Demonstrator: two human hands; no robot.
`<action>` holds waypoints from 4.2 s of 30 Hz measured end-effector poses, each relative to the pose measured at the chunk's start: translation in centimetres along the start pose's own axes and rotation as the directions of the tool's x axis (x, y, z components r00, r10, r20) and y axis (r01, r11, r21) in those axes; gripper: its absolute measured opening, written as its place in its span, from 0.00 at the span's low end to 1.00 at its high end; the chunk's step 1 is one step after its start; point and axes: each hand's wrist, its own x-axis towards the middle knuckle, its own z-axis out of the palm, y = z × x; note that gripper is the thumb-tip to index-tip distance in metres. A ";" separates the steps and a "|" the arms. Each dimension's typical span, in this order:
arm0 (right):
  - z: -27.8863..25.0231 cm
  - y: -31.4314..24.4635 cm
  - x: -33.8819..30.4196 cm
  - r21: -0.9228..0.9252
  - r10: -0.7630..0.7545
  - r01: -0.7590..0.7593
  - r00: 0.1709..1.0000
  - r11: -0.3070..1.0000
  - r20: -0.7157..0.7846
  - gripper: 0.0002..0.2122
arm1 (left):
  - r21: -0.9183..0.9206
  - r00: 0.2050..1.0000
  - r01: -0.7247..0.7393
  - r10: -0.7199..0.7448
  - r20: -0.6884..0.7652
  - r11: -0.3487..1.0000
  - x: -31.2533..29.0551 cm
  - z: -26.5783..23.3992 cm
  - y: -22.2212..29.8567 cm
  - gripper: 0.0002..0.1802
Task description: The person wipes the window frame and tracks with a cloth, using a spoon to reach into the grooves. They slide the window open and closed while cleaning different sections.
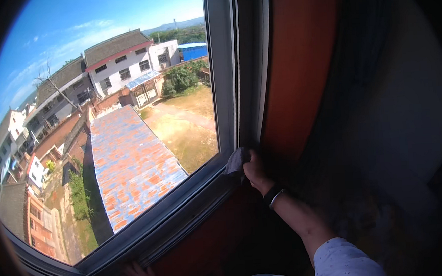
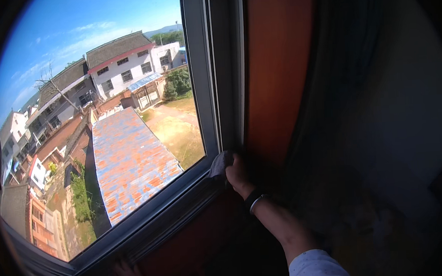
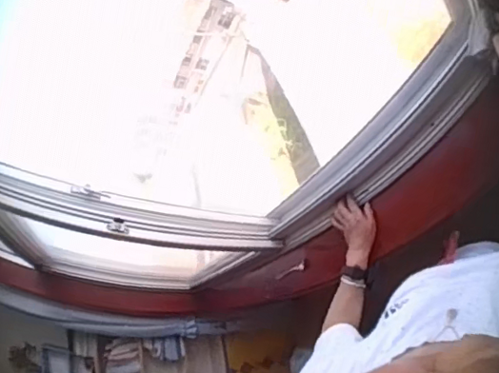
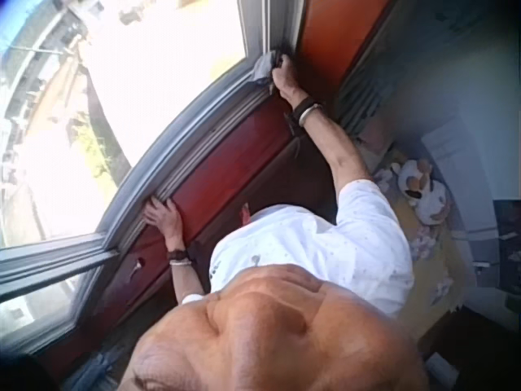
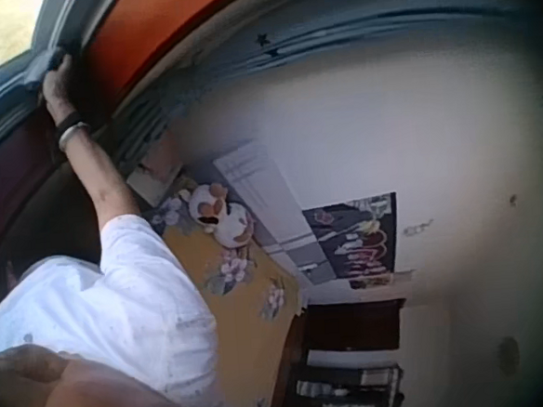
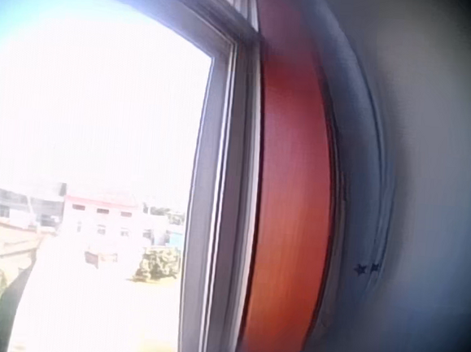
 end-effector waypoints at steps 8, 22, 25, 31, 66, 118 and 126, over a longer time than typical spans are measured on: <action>-2.5 -13.6 10.4 -0.036 -0.729 0.758 0.612 0.651 -0.307 0.22 | 0.001 0.998 -0.055 0.055 0.043 0.998 0.2 3.4 1.7 0.33; -7.2 -40.5 17.2 -0.065 -0.921 0.989 0.099 0.133 -0.376 0.17 | 0.032 0.999 -0.046 0.045 0.023 0.998 -0.6 7.3 0.1 0.33; -10.6 -44.8 22.3 -0.570 -0.901 0.801 -0.094 0.184 -0.423 0.22 | -0.015 0.995 -0.046 0.047 0.091 0.999 -0.2 6.9 0.7 0.33; -11.6 -51.3 18.4 -0.395 -0.859 0.794 0.290 0.462 -0.423 0.26 | 0.026 0.987 -0.002 -0.002 0.158 1.000 -0.8 3.7 0.6 0.34; 1.3 -31.1 2.9 0.104 -0.950 0.967 0.249 0.233 -0.191 0.18 | -0.634 0.899 0.075 -0.328 -0.292 0.770 -5.5 -13.7 -7.8 0.17; 23.6 -16.4 -32.9 0.457 -0.665 0.872 -0.446 -0.173 0.599 0.16 | -0.679 0.865 0.293 -0.489 -0.111 0.673 -13.6 -11.0 -10.8 0.11; 17.1 -12.5 -25.0 0.413 -0.701 0.910 -0.316 -0.033 0.639 0.16 | -0.611 0.868 0.289 -0.471 -0.158 0.737 -13.1 -10.8 -8.6 0.11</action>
